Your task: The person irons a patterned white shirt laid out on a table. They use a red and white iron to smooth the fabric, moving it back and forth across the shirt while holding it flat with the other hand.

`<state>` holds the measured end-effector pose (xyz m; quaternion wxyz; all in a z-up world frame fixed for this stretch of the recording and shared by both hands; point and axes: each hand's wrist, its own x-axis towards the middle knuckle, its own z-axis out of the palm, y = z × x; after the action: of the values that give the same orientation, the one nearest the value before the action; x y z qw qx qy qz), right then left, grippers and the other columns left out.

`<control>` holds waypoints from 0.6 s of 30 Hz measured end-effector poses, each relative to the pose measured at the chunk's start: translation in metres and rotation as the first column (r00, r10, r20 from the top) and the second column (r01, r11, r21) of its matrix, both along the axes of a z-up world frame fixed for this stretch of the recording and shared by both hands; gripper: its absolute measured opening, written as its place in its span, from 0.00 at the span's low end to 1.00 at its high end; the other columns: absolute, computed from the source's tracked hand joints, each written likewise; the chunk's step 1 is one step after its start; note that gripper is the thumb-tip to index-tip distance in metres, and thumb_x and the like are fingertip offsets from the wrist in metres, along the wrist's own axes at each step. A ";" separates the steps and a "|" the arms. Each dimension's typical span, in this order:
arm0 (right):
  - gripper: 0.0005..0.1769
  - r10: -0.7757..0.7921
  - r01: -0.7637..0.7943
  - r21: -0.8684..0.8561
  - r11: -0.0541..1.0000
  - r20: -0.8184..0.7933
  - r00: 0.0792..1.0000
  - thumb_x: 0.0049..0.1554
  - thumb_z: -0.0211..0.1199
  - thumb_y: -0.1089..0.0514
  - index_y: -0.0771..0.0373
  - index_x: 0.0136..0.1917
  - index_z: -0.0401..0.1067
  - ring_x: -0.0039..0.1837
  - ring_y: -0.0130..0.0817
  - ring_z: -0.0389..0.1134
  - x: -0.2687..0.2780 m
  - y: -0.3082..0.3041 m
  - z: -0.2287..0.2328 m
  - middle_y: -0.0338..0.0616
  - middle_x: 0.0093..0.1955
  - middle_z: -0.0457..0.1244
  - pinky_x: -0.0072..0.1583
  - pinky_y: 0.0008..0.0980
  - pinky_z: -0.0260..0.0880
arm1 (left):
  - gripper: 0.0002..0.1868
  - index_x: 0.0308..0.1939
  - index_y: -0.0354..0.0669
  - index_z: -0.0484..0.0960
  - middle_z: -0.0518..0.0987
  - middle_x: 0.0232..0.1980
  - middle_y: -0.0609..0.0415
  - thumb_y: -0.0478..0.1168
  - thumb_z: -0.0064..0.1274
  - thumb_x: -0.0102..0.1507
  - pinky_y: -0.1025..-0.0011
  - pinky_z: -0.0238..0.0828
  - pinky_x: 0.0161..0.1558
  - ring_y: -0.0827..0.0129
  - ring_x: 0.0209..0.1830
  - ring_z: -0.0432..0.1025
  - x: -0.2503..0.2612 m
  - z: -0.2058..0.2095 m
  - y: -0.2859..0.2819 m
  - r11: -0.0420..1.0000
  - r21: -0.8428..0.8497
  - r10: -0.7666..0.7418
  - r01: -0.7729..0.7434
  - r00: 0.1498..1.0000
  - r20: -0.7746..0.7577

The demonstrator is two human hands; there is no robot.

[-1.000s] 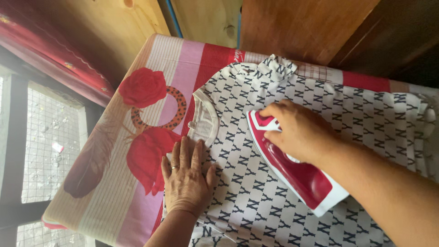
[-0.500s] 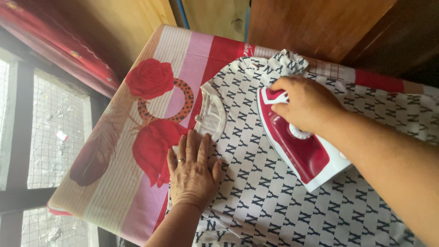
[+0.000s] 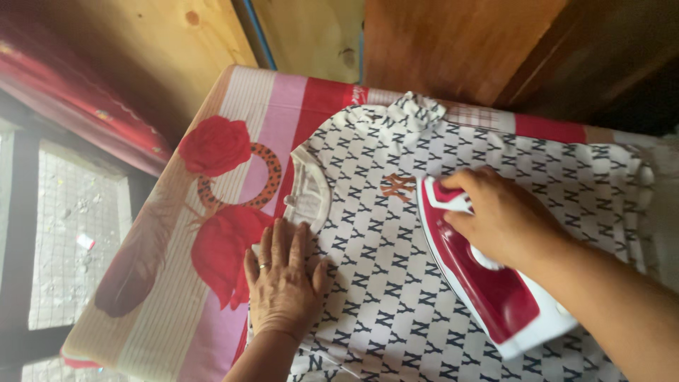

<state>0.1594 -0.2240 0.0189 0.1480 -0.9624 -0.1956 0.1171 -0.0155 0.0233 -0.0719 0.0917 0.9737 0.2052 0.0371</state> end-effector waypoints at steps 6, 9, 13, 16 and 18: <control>0.28 -0.240 0.237 -0.102 0.966 -0.022 0.970 0.53 0.68 0.47 0.53 0.65 0.71 0.63 0.44 0.69 -0.023 -0.052 0.010 0.45 0.64 0.66 0.64 0.43 0.69 | 0.44 0.77 0.55 0.59 0.49 0.80 0.42 0.51 0.52 0.56 0.42 0.34 0.72 0.50 0.80 0.43 0.006 -0.004 -0.013 0.990 0.126 -0.074 0.067 0.996 0.059; 0.27 -0.267 0.261 -0.120 0.958 -0.039 0.963 0.55 0.66 0.46 0.52 0.66 0.71 0.62 0.44 0.71 -0.016 -0.053 0.012 0.45 0.63 0.68 0.64 0.44 0.70 | 0.40 0.74 0.55 0.61 0.49 0.80 0.43 0.53 0.55 0.58 0.42 0.34 0.72 0.50 0.79 0.43 0.017 0.002 -0.036 0.977 0.051 -0.210 0.207 0.977 0.044; 0.27 -0.261 0.251 -0.140 0.958 -0.059 0.963 0.56 0.66 0.46 0.50 0.68 0.70 0.59 0.46 0.73 0.012 -0.046 0.007 0.46 0.63 0.68 0.61 0.45 0.73 | 0.47 0.77 0.61 0.57 0.45 0.83 0.46 0.58 0.61 0.57 0.44 0.36 0.74 0.52 0.80 0.41 0.031 0.028 -0.058 0.963 -0.201 -0.223 0.177 0.945 -0.238; 0.27 -0.163 0.166 -0.077 0.983 0.044 0.986 0.54 0.69 0.46 0.52 0.66 0.72 0.61 0.48 0.71 0.039 -0.045 0.001 0.49 0.62 0.68 0.63 0.46 0.71 | 0.52 0.76 0.62 0.54 0.44 0.82 0.48 0.59 0.67 0.54 0.44 0.41 0.74 0.52 0.82 0.40 0.038 0.048 -0.064 0.965 -0.224 -0.214 0.138 0.909 -0.358; 0.28 -0.121 0.126 -0.055 0.990 0.089 0.989 0.53 0.71 0.47 0.53 0.65 0.73 0.62 0.49 0.71 0.055 -0.043 0.000 0.50 0.62 0.69 0.63 0.46 0.70 | 0.58 0.78 0.62 0.49 0.40 0.82 0.47 0.59 0.70 0.53 0.42 0.43 0.74 0.51 0.82 0.38 0.045 0.058 -0.065 0.967 -0.227 -0.210 0.119 0.874 -0.439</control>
<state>0.2140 -0.2671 0.0188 0.1173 -0.9808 -0.1379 0.0725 0.0293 -0.0420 -0.0137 0.1373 0.9551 0.1397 -0.2222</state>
